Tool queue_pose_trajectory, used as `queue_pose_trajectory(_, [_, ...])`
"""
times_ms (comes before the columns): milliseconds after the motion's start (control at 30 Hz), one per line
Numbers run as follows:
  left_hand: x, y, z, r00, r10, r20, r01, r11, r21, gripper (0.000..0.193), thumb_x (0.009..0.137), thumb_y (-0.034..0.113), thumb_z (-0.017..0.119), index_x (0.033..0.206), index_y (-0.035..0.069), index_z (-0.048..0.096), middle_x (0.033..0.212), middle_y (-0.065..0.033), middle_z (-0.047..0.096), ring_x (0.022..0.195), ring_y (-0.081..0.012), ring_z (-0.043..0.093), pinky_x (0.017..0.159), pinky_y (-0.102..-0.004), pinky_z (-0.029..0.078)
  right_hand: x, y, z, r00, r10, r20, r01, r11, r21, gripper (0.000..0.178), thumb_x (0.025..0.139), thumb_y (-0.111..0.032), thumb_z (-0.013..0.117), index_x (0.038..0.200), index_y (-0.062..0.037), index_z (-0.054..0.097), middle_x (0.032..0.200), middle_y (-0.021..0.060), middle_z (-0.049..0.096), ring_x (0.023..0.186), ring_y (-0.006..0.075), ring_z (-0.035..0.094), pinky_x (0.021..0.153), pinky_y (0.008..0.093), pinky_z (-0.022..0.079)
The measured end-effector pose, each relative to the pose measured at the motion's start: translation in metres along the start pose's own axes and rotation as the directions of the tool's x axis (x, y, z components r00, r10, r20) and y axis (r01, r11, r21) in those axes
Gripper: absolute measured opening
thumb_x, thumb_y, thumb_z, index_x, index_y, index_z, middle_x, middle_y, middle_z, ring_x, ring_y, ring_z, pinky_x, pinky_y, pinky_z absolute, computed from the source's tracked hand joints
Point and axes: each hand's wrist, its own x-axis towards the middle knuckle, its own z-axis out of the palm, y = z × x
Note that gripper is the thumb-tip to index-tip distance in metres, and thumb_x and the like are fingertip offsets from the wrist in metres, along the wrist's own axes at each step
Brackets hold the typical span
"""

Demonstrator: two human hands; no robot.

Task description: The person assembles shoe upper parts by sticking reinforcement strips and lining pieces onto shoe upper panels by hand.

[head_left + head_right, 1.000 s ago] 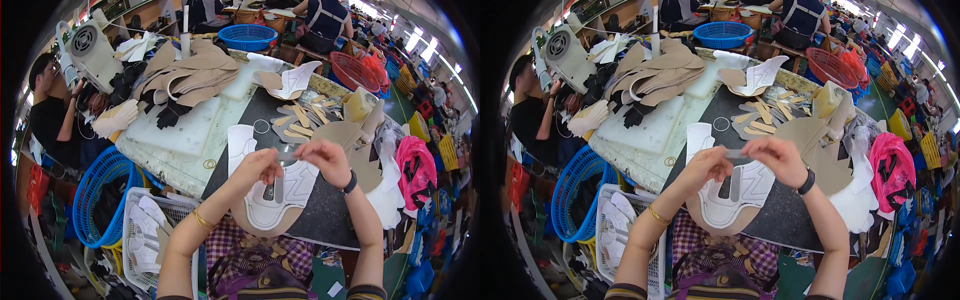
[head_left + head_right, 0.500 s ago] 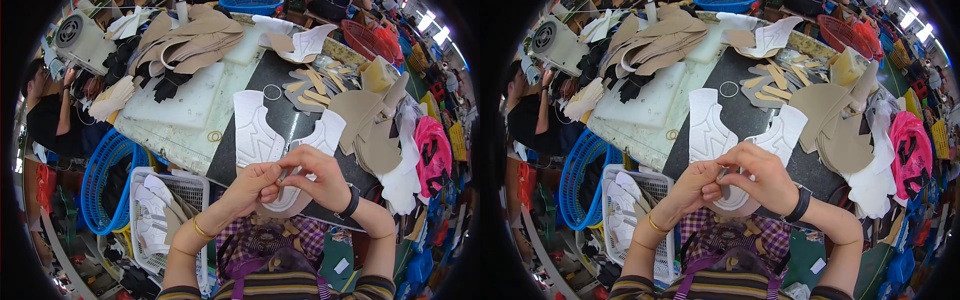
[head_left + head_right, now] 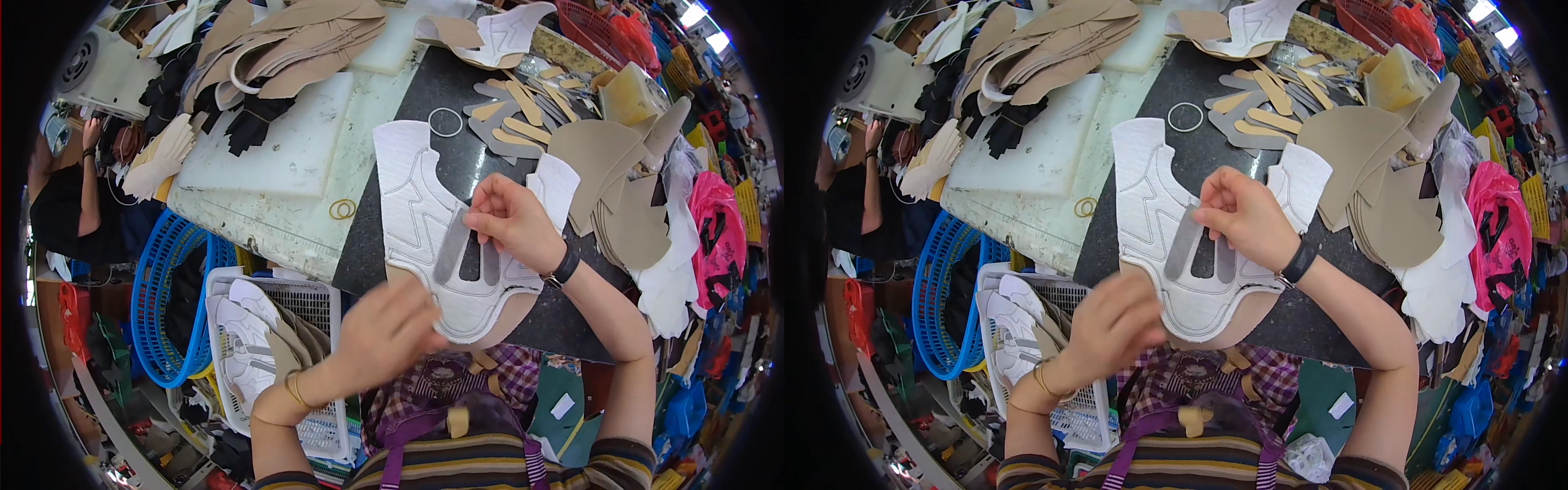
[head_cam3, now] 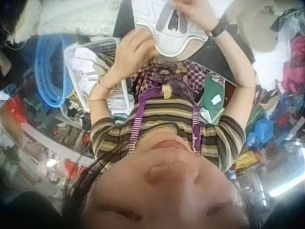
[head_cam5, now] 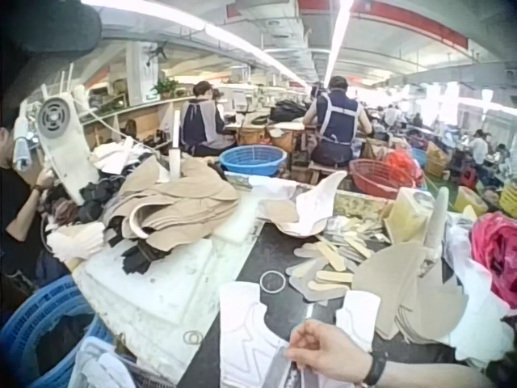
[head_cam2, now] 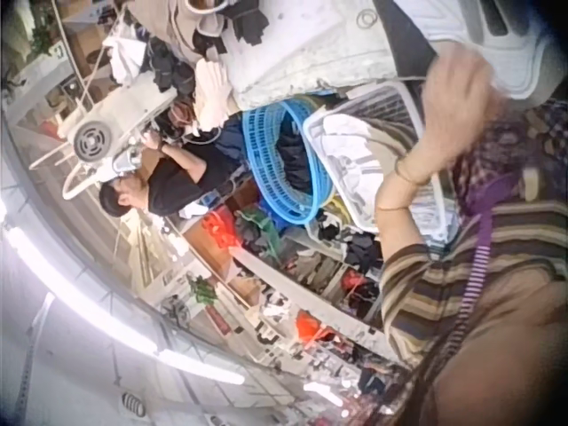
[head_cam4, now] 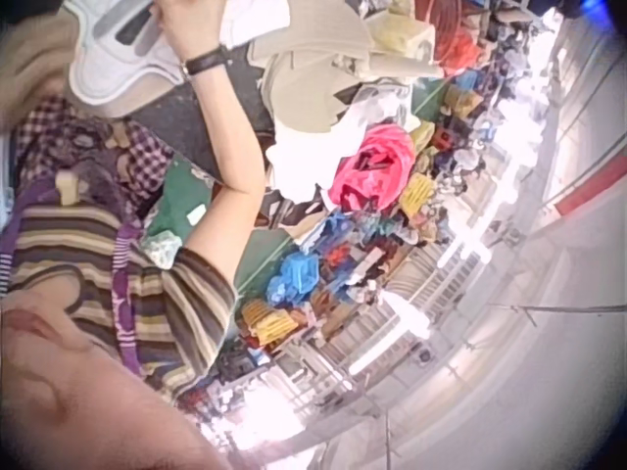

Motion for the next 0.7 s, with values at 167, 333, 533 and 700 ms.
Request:
queue_pose_trajectory(167, [0.002,-0.014,0.01,0.991,-0.085,0.104,0.087,0.996,-0.009,0.031,0.069,0.018,0.073,0.092,0.004,0.058,0.099,-0.0103,0.058,0.09,-0.0235,0.06,0.071,-0.0308,0.05,0.005,-0.002,0.003,1.0,0.014,-0.016,-0.016,0.996,-0.088,0.016,0.084,-0.006,0.062,0.092,-0.0026,0.048,0.073,0.0026,0.059,0.057,0.0069,0.058,0.043,0.0208,0.044])
queue_pose_trajectory(333, [0.025,-0.017,0.016,0.984,-0.112,0.137,0.094,0.987,0.131,0.035,0.069,0.021,0.072,0.095,0.004,0.056,0.112,-0.0084,0.057,0.076,-0.0186,0.059,0.061,-0.0274,0.049,0.011,0.002,-0.008,0.998,0.033,0.054,-0.032,0.999,-0.016,0.015,0.085,-0.002,0.061,0.092,-0.0031,0.047,0.073,0.0029,0.058,0.058,0.0082,0.059,0.046,0.0206,0.047])
queue_pose_trajectory(533, [0.042,-0.016,0.02,0.946,-0.068,0.317,0.009,0.983,0.185,0.052,0.067,0.03,0.071,0.109,0.003,0.057,0.121,-0.007,0.058,0.069,-0.019,0.05,0.058,-0.028,0.046,0.006,-0.002,-0.003,0.994,-0.108,-0.013,0.105,0.981,-0.161,0.012,0.083,-0.003,0.063,0.084,-0.0004,0.052,0.065,0.0055,0.061,0.054,0.0091,0.061,0.047,0.0217,0.049])
queue_pose_trajectory(700, [0.047,0.007,0.014,0.89,0.016,0.456,-0.057,0.995,0.078,0.051,0.074,0.032,0.066,0.117,0.007,0.054,0.129,-0.007,0.052,0.104,-0.0276,0.052,0.092,-0.0441,0.038,-0.016,0.009,-0.027,0.737,-0.663,-0.133,0.391,0.578,-0.717,0.014,0.078,-0.01,0.066,0.086,-0.0035,0.059,0.084,0.0099,0.061,0.079,0.0282,0.061,0.069,0.0342,0.049])
